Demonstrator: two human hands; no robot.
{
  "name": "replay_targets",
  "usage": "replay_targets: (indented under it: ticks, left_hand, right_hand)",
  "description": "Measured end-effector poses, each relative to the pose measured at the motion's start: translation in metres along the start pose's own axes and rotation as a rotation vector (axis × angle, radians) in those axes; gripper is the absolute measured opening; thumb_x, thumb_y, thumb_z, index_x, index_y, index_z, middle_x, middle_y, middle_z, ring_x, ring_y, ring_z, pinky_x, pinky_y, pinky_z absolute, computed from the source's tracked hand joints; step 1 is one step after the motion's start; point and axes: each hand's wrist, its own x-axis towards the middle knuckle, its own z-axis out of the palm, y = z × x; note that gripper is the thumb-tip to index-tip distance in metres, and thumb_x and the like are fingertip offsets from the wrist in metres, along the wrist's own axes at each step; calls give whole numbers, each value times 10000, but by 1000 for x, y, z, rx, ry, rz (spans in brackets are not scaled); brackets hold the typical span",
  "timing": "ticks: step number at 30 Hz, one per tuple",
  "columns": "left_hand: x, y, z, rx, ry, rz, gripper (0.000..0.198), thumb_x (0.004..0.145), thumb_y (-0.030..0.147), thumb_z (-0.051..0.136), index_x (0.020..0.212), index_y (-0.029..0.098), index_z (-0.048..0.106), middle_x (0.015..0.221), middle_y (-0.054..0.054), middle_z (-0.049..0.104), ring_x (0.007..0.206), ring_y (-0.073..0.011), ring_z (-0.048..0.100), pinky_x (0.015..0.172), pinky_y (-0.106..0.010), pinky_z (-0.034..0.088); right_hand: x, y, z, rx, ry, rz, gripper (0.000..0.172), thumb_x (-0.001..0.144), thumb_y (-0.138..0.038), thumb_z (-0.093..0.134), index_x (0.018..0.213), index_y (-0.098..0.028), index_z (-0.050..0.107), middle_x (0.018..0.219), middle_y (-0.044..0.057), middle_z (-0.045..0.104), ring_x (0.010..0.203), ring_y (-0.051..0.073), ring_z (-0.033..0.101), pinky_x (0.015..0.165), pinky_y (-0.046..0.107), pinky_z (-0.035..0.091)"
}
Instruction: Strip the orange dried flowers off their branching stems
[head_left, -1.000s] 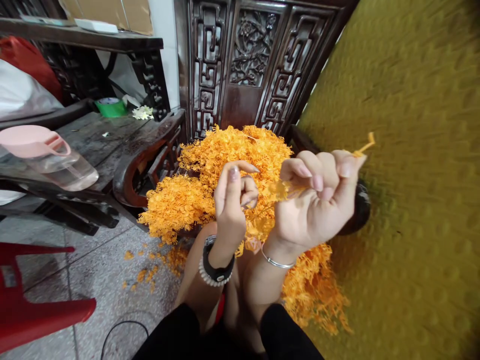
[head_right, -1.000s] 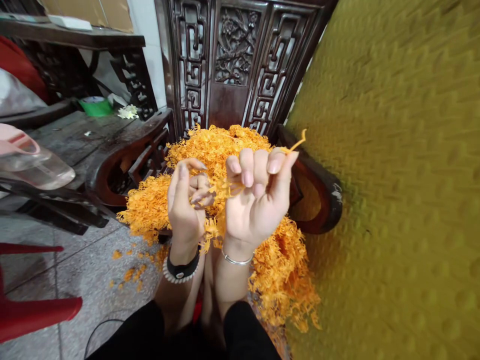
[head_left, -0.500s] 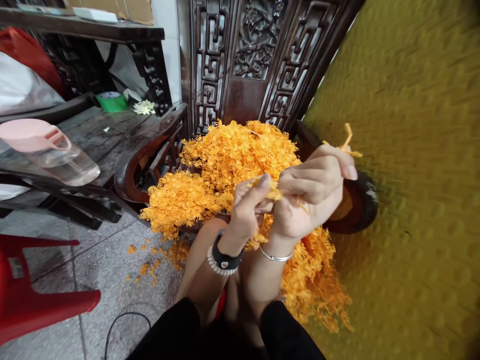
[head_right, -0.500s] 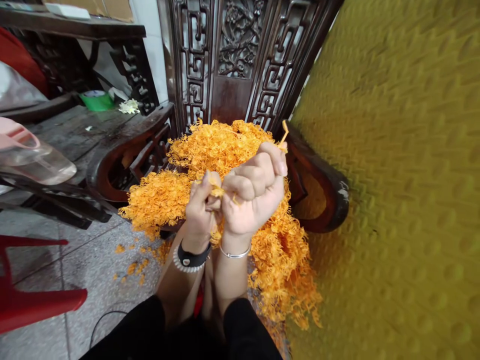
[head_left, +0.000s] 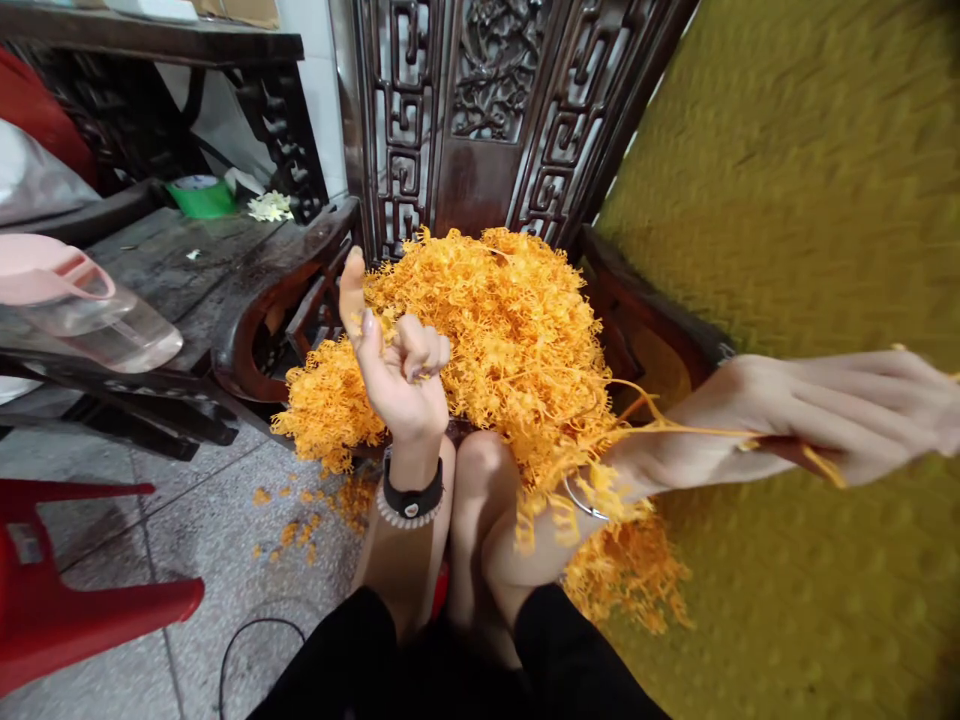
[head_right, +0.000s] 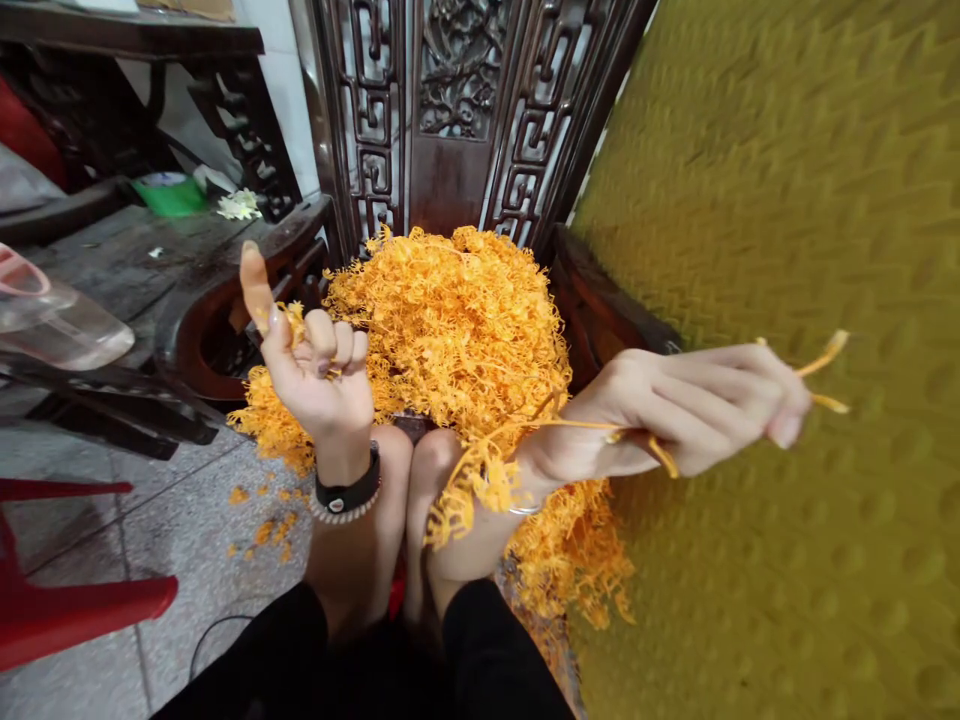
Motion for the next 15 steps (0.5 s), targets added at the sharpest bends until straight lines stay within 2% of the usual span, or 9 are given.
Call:
replay_targets:
  ticks: [2,5,8,10,11,13,15]
  left_hand:
    - [-3,-3,1,25,13,33,300,948,237,259,817,239,530,475,66,168,387,-80,107,412,-175,204]
    - [-4,-2,0,30,-49,0,221,876,267,364,688,198,458,475,66,175,393,-74,118,406,-194,189]
    - [-4,4,-2,73,-158,-1,299,785,358,414,561,193,306,465,63,153,399,-73,122,411,-224,187]
    - [-2,8,-5,165,-241,3,422,789,500,376,532,200,229,456,64,137,398,-76,127,416,-247,184]
    - [-2,10,-7,252,-286,10,478,792,579,347,525,204,218,454,65,144,400,-78,136,420,-255,179]
    - [-1,12,-10,521,-425,-31,555,750,700,375,524,207,256,471,63,195,421,-83,177,433,-264,171]
    - [0,10,-12,860,-650,-178,534,680,677,542,550,202,334,513,60,262,461,-85,228,450,-259,177]
  right_hand:
    - [-3,3,1,20,-59,-7,232,848,-94,196,687,-231,290,684,-23,163,583,102,54,610,337,75]
    - [-4,7,1,63,-119,-78,238,863,-88,148,721,-233,273,706,-17,116,585,95,40,580,326,83]
    - [-1,9,-1,292,-106,9,219,879,-127,220,693,-219,287,684,-29,126,533,56,72,508,274,87]
    - [2,11,-3,724,-110,165,208,879,-153,305,680,-207,330,627,-52,183,463,11,154,428,198,96]
    - [4,13,-3,1040,-159,244,204,880,-174,328,681,-207,352,591,-65,225,429,-6,208,388,157,118]
    - [8,16,-2,1731,-382,376,208,884,-254,357,679,-225,376,519,-87,297,366,-12,292,339,122,201]
    - [9,17,1,2247,-673,496,270,878,-348,353,636,-238,395,462,-93,323,303,-2,286,326,159,229]
